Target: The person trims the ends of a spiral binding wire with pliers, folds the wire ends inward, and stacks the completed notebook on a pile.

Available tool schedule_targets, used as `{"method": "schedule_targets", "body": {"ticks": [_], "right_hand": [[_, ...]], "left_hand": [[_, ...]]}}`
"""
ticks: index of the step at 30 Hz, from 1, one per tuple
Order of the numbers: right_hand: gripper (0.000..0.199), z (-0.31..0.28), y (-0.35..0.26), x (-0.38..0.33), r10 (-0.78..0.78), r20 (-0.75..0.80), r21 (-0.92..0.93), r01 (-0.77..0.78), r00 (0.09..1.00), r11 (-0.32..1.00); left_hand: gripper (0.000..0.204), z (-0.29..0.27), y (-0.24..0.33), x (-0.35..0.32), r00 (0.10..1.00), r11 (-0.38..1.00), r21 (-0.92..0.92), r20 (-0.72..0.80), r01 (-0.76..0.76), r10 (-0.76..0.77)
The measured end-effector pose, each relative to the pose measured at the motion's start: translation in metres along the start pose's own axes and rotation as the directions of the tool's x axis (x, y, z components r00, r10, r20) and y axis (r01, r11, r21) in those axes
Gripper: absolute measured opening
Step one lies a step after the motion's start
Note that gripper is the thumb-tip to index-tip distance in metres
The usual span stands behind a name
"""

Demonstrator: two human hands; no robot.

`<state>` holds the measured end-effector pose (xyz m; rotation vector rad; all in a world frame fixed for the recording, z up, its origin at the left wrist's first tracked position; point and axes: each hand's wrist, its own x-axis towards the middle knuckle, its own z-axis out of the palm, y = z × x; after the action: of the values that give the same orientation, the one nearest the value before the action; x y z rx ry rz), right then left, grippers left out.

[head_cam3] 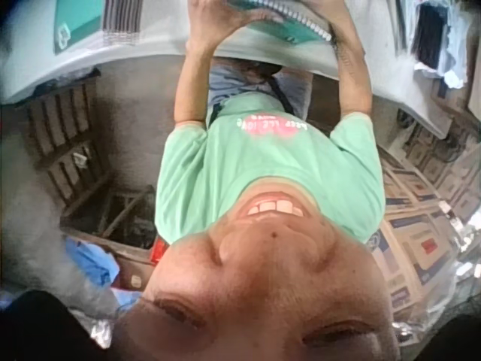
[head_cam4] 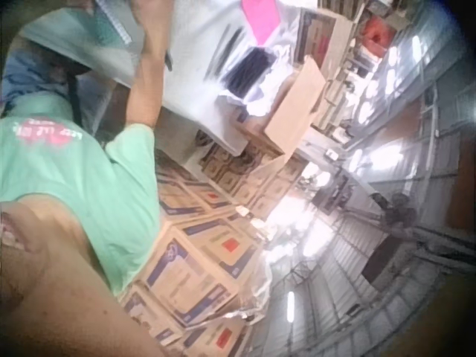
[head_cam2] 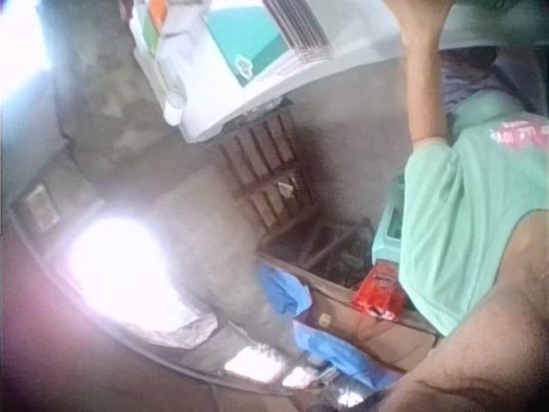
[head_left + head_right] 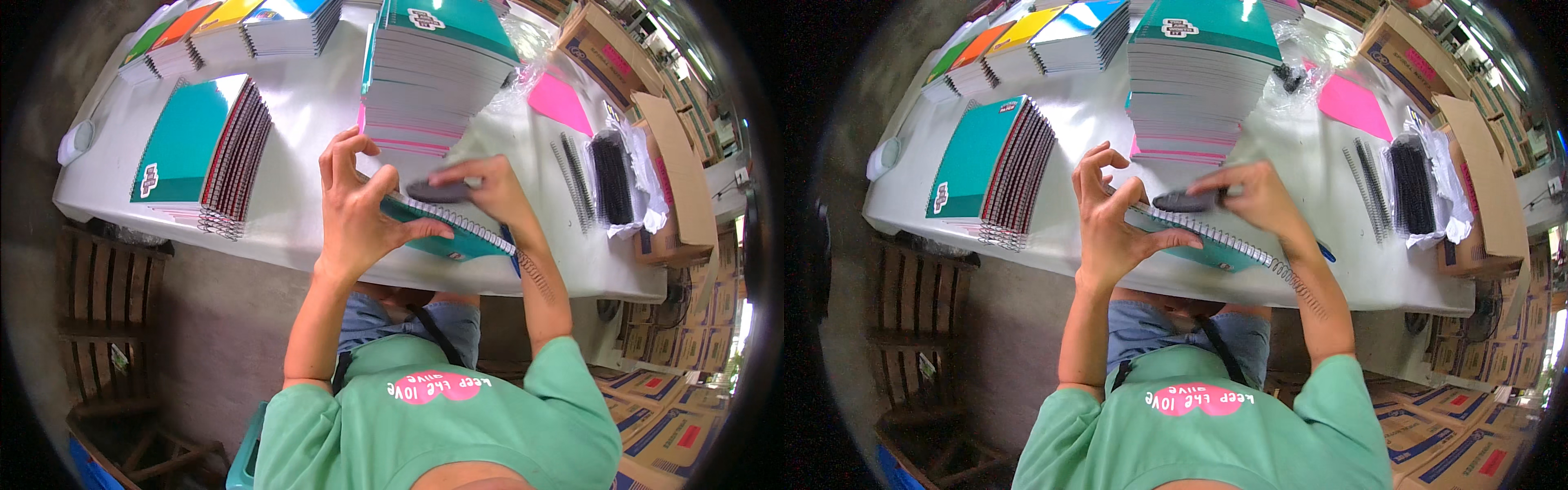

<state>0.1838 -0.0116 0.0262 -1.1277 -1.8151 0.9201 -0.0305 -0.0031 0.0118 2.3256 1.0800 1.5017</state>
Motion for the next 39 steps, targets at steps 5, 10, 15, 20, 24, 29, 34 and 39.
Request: {"method": "schedule_targets", "body": {"ticks": [5, 10, 15, 20, 24, 29, 34, 39], "right_hand": [[0.035, 0.008, -0.007, 0.002, -0.217, 0.032, 0.365, 0.191, 0.976, 0.911], [0.030, 0.005, 0.001, 0.010, -0.175, 0.002, 0.325, 0.165, 0.985, 0.931], [0.033, 0.005, -0.001, 0.017, 0.108, -0.158, 0.163, -0.082, 0.981, 0.983], [0.037, 0.011, 0.000, 0.028, -0.023, 0.006, 0.105, 0.022, 1.000, 0.994], [0.037, 0.021, -0.011, 0.034, -0.158, 0.019, 0.223, 0.150, 0.987, 0.963], [0.039, 0.019, -0.015, 0.032, -0.088, -0.060, 0.477, 0.106, 0.994, 0.873], [0.033, 0.027, -0.006, 0.044, -0.093, -0.022, 0.017, 0.094, 0.995, 0.995], [0.040, 0.031, -0.021, 0.031, -0.135, 0.022, 0.083, 0.133, 0.991, 0.988]], "left_hand": [[0.071, 0.001, -0.007, -0.001, 0.990, 0.979, -0.156, -0.017, 0.134, -0.138], [0.080, 0.009, -0.016, -0.001, 0.988, 0.973, -0.195, -0.076, 0.120, -0.137], [0.082, 0.012, -0.021, -0.002, 0.979, 0.937, -0.318, -0.097, 0.143, -0.182], [0.098, 0.022, -0.028, -0.008, 0.943, 0.831, -0.489, -0.048, 0.266, -0.330], [0.095, 0.022, -0.033, -0.013, 0.920, 0.758, -0.549, 0.055, 0.353, -0.388], [0.096, 0.019, -0.027, -0.013, 0.929, 0.809, -0.472, 0.059, 0.349, -0.366], [0.098, 0.024, -0.029, -0.018, 0.936, 0.806, -0.488, 0.071, 0.335, -0.345], [0.093, 0.024, -0.037, -0.017, 0.973, 0.822, -0.526, 0.052, 0.218, -0.224]]}}
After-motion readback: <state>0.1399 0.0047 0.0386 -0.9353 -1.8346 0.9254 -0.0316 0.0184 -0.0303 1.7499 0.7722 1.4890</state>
